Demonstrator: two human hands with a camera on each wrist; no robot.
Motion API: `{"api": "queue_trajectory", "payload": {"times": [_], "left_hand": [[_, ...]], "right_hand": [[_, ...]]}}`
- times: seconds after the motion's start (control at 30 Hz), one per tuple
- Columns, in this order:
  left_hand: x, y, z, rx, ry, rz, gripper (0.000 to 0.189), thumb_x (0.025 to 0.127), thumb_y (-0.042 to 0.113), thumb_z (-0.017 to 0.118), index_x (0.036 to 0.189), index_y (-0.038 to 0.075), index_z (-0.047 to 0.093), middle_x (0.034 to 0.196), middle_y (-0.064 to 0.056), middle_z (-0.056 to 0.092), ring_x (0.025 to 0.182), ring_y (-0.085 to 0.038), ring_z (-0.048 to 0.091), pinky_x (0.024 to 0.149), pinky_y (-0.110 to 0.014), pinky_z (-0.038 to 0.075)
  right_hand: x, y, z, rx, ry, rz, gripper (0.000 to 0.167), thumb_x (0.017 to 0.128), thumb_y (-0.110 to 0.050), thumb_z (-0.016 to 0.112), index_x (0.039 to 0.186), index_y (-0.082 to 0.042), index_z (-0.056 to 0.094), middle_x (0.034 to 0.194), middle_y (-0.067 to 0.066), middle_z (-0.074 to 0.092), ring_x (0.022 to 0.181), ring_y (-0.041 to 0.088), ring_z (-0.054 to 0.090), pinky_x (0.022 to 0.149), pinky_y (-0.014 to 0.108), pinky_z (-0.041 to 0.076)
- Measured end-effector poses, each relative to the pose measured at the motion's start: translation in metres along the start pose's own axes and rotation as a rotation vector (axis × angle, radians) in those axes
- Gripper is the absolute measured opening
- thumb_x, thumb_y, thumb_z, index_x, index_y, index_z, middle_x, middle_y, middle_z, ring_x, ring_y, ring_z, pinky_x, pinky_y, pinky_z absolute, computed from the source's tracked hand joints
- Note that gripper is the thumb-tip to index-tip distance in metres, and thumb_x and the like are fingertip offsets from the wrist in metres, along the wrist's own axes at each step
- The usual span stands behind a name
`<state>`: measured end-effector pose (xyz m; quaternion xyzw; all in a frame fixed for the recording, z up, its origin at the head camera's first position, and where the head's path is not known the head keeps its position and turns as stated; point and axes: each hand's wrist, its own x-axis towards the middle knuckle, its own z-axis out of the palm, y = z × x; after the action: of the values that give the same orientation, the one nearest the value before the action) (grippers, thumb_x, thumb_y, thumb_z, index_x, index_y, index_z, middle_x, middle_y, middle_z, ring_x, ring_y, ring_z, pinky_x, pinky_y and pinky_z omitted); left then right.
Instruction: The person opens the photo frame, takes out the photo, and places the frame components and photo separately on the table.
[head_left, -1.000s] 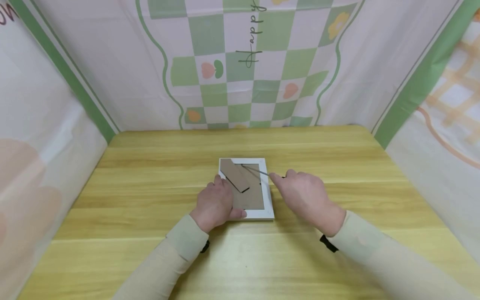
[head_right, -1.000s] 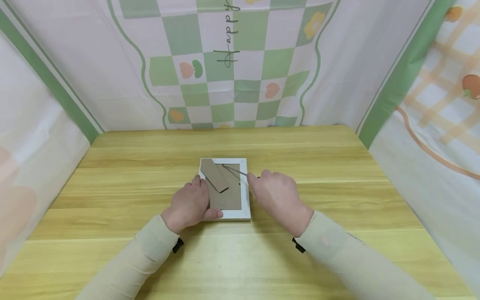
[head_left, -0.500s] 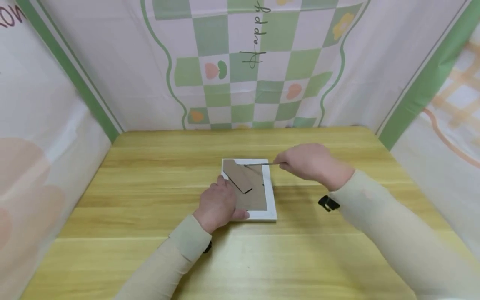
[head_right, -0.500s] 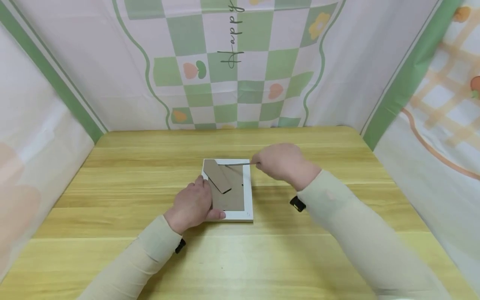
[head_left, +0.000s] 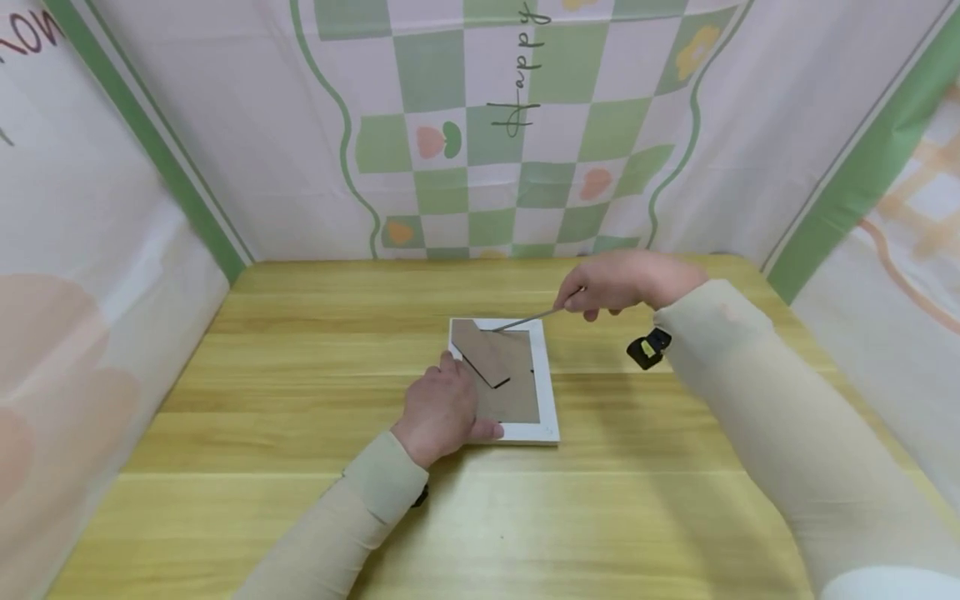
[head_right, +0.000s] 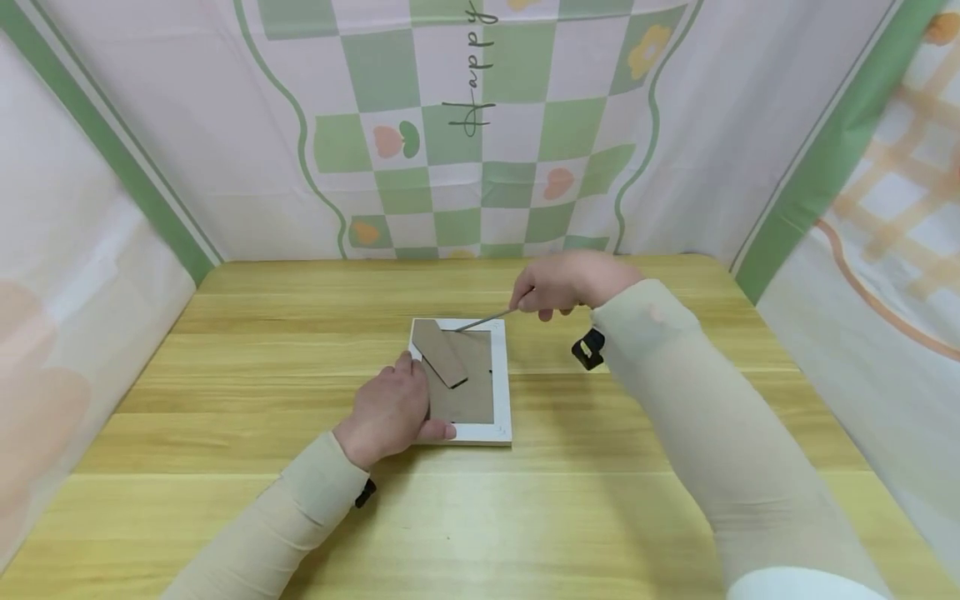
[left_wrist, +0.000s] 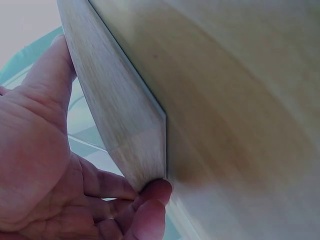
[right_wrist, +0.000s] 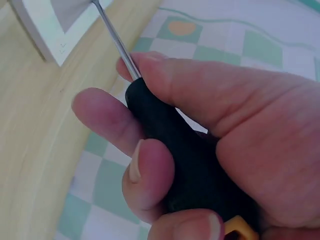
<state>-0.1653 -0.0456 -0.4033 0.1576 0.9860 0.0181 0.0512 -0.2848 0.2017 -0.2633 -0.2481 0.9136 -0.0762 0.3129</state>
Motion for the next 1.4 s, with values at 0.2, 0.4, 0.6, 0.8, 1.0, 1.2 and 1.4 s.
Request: {"api": "queue_trajectory", "payload": {"times": [0.2, 0.4, 0.6, 0.8, 1.0, 1.2, 1.4], "left_hand": [[-0.001, 0.002, 0.0, 0.004, -0.001, 0.009, 0.119, 0.078, 0.077, 0.074, 0.143, -0.019, 0.049, 0.15, -0.036, 0.049, 0.108, -0.038, 0.07, 0.075, -0.043, 0.063], [-0.008, 0.001, 0.004, 0.028, 0.038, 0.042, 0.115, 0.076, 0.077, 0.076, 0.136, -0.019, 0.055, 0.143, -0.035, 0.055, 0.098, -0.035, 0.072, 0.071, -0.042, 0.063], [-0.017, 0.003, 0.01, 0.029, 0.095, 0.056, 0.112, 0.073, 0.077, 0.079, 0.127, -0.019, 0.06, 0.134, -0.034, 0.061, 0.086, -0.032, 0.073, 0.061, -0.039, 0.062], [-0.018, 0.005, 0.01, 0.013, 0.078, 0.035, 0.114, 0.073, 0.077, 0.079, 0.131, -0.019, 0.059, 0.144, -0.033, 0.055, 0.09, -0.033, 0.072, 0.061, -0.04, 0.061], [-0.014, 0.005, 0.006, 0.074, 0.072, 0.053, 0.115, 0.076, 0.08, 0.074, 0.134, -0.018, 0.059, 0.145, -0.033, 0.055, 0.09, -0.032, 0.074, 0.057, -0.038, 0.06], [-0.012, 0.004, 0.005, 0.07, 0.06, 0.052, 0.117, 0.075, 0.081, 0.074, 0.135, -0.019, 0.057, 0.146, -0.033, 0.055, 0.089, -0.033, 0.075, 0.056, -0.038, 0.06], [-0.012, 0.003, 0.006, 0.042, 0.068, 0.053, 0.12, 0.075, 0.08, 0.075, 0.137, -0.02, 0.054, 0.145, -0.035, 0.054, 0.094, -0.035, 0.074, 0.062, -0.04, 0.062]], "right_hand": [[0.0, 0.01, -0.001, 0.079, -0.017, 0.036, 0.036, 0.111, -0.023, 0.05, 0.142, -0.014, 0.065, 0.111, 0.011, 0.072, 0.057, 0.011, 0.046, 0.051, 0.025, 0.036], [-0.008, 0.008, 0.021, 0.003, 0.073, -0.007, 0.032, 0.11, -0.024, 0.054, 0.136, -0.012, 0.067, 0.114, 0.008, 0.072, 0.08, 0.017, 0.066, 0.074, 0.036, 0.056], [-0.022, 0.003, 0.056, -0.248, 0.286, -0.041, 0.025, 0.108, -0.026, 0.058, 0.126, -0.019, 0.073, 0.124, 0.001, 0.074, 0.105, 0.027, 0.073, 0.094, 0.051, 0.055], [-0.033, -0.001, 0.089, -0.399, 0.482, 0.002, 0.025, 0.105, -0.024, 0.061, 0.126, -0.028, 0.072, 0.103, -0.002, 0.077, 0.094, 0.02, 0.074, 0.064, 0.047, 0.057], [-0.04, -0.001, 0.11, -0.457, 0.69, -0.059, 0.023, 0.101, -0.019, 0.065, 0.119, -0.03, 0.075, 0.065, -0.004, 0.056, 0.057, 0.011, 0.051, 0.038, 0.033, 0.032], [-0.044, -0.001, 0.118, -0.488, 0.78, -0.089, 0.022, 0.099, -0.017, 0.068, 0.116, -0.027, 0.076, 0.065, -0.003, 0.055, 0.053, 0.01, 0.047, 0.037, 0.031, 0.03], [-0.039, 0.0, 0.124, -0.53, 0.843, -0.113, 0.021, 0.097, -0.019, 0.071, 0.116, -0.027, 0.076, 0.067, 0.0, 0.061, 0.052, 0.013, 0.053, 0.035, 0.033, 0.032]]}}
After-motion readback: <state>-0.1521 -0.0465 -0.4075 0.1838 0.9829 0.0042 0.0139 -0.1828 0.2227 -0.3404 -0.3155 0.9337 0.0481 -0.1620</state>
